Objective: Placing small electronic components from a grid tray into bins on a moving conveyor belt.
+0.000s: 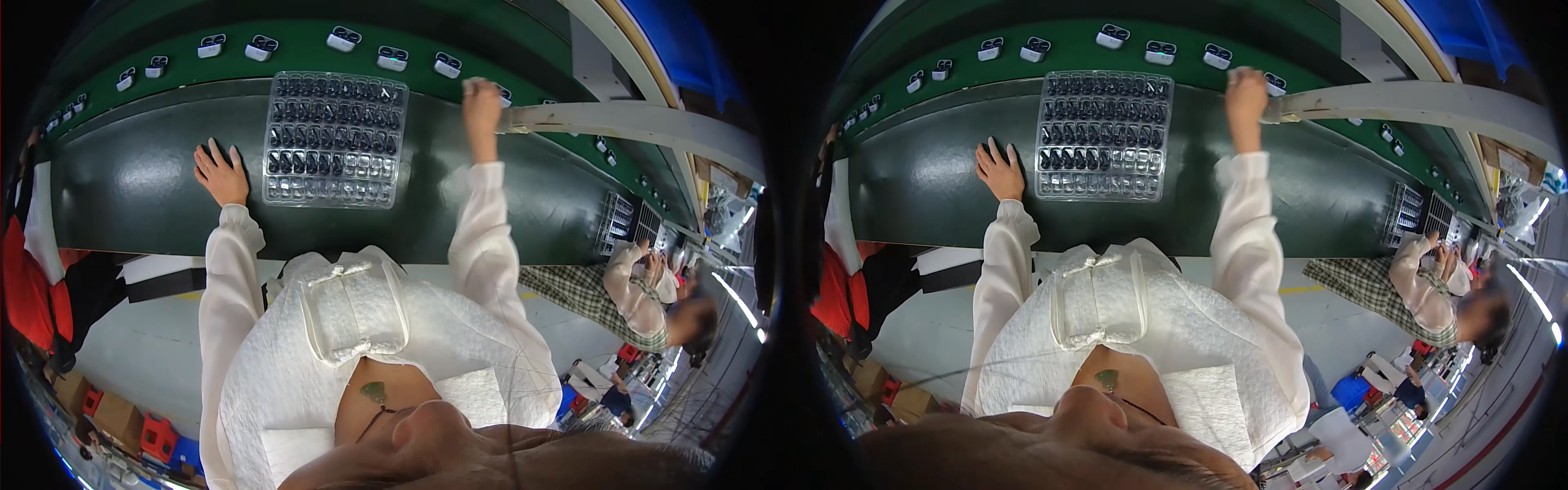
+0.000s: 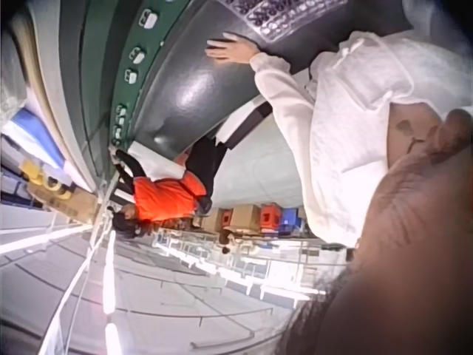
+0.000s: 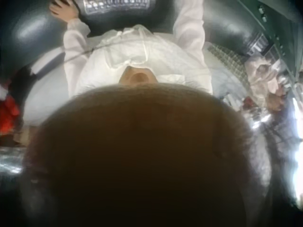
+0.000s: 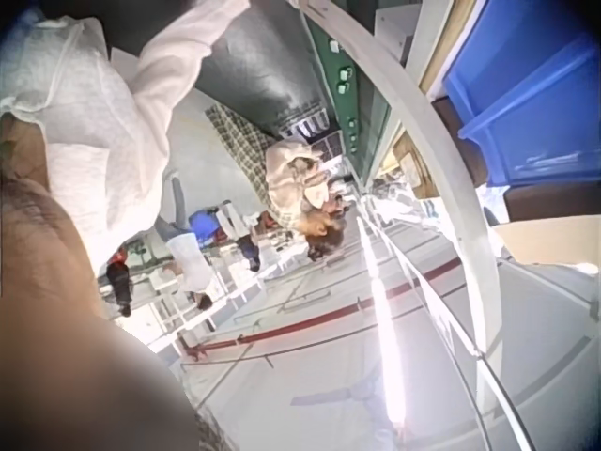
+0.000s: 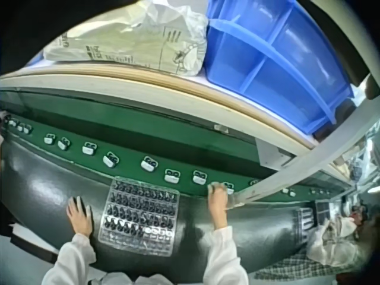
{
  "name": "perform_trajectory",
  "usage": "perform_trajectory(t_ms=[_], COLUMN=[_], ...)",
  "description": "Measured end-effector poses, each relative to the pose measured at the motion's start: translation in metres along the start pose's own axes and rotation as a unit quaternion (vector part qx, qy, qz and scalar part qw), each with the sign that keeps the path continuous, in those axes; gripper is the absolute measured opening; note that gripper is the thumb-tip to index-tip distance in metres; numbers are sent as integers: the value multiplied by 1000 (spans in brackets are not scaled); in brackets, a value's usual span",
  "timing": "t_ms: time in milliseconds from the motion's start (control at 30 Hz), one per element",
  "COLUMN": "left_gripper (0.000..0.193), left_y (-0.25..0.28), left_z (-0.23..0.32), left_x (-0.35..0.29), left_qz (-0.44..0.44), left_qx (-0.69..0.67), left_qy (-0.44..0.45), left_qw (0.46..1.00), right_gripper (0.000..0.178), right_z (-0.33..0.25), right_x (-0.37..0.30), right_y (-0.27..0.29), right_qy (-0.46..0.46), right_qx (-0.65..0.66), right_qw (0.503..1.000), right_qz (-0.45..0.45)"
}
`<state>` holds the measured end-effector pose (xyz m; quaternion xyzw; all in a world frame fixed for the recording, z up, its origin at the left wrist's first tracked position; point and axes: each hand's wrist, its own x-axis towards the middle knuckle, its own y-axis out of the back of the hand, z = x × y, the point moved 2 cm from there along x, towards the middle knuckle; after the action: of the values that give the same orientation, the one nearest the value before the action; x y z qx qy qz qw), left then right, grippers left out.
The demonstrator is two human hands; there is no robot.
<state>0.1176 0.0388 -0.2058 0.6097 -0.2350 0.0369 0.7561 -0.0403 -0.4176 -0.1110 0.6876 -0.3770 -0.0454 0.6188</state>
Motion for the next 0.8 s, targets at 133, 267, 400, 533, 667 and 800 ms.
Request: perform_trajectory(t_ms=[133,267,400,533,667,800], left_gripper=[50,50,50,50,50,51], left_y=[3,7,8,11,8,12], left_z=[3,-2,3,-3,0,-5], left_x=[1,-7,0,0,5,2], left_qz=[-4,-12,-21,-35,-35,-29], left_qx=[-3,-4,-7,6,-4,13], left_qy=[-6,11,14,23,14,21], left_qw=[1000,1000,1000,999,999,999], right_gripper=[34,31,38,38,38,31], right_z=[77,76,110,86,97,73], right_x=[39,60,70,83,73,62], right_y=[-23,-38,-47,-51,-64,-67], right_qy=[-142,-245,-291,-185,-128,-55], right_qx=[-194,-189,-138,-138,-178,-144], right_qw=[961,910,866,817,851,935], right_qz=[-137,-277,-382,-528,-476,-320])
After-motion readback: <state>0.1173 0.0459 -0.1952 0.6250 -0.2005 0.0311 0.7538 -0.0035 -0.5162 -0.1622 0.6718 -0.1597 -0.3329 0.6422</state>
